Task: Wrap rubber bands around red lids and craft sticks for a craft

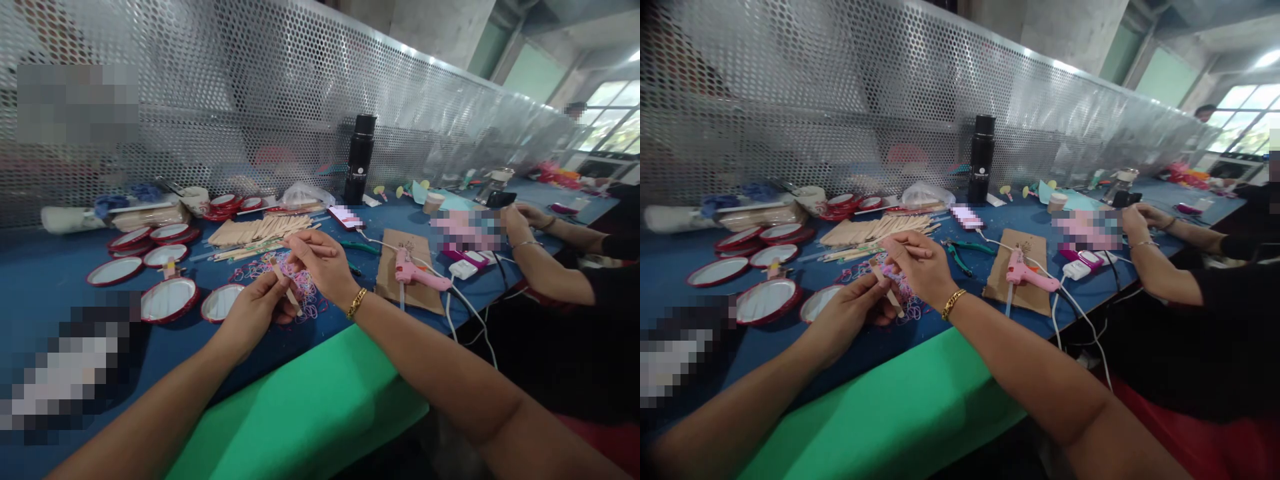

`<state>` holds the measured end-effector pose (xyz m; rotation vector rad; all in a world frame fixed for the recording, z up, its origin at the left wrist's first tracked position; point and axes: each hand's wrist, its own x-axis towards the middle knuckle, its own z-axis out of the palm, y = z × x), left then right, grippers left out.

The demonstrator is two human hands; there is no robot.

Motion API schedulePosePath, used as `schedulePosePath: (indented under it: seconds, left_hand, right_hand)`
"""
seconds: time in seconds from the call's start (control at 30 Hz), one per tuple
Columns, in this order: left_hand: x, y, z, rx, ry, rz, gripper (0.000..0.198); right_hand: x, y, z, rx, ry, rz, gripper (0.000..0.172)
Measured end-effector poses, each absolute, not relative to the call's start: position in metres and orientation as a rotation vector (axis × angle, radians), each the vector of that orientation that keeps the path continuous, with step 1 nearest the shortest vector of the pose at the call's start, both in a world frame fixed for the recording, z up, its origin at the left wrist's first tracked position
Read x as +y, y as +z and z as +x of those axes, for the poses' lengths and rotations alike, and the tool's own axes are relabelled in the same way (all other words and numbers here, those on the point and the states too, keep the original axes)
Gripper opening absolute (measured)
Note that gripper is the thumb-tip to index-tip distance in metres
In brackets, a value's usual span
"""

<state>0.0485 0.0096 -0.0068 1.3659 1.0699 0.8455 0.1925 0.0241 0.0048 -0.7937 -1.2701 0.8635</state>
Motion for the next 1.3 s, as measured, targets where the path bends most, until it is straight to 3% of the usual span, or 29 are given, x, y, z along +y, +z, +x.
schedulePosePath:
  seconds: [0.3, 0.4, 0.57, 0.8, 1.07, 1.3]
  left_hand:
    - [0.0114, -0.0084, 0.0472, 1.069, 0.848, 1.371, 0.042]
    - [0.0115, -0.0088, 0.0476, 1.078, 0.854, 1.369, 0.041]
    - [0.0112, -0.0080, 0.0481, 1.070, 0.853, 1.394, 0.041]
    - [0.0104, -0.0071, 0.0481, 1.077, 0.843, 1.406, 0.041]
    - [0.0102, -0.0072, 0.0472, 1.083, 0.846, 1.405, 0.041]
    - [0.0113, -0.0067, 0.0472, 1.073, 0.837, 1.410, 0.042]
  right_hand:
    - [0.0212, 0.0065, 0.1908, -1.361, 0.746, -0.874, 0.011]
    - [0.0222, 0.0045, 0.1900, -1.317, 0.765, -0.868, 0.019]
    - [0.0242, 0.0036, 0.1901, -1.360, 0.742, -0.852, 0.004]
    - [0.0262, 0.0025, 0.1910, -1.322, 0.795, -0.872, 0.019]
    - [0.0232, 0.0051, 0.1914, -1.383, 0.747, -0.823, 0.005]
    - [0.0230, 0.0056, 0.1904, -1.361, 0.742, -0.834, 0.005]
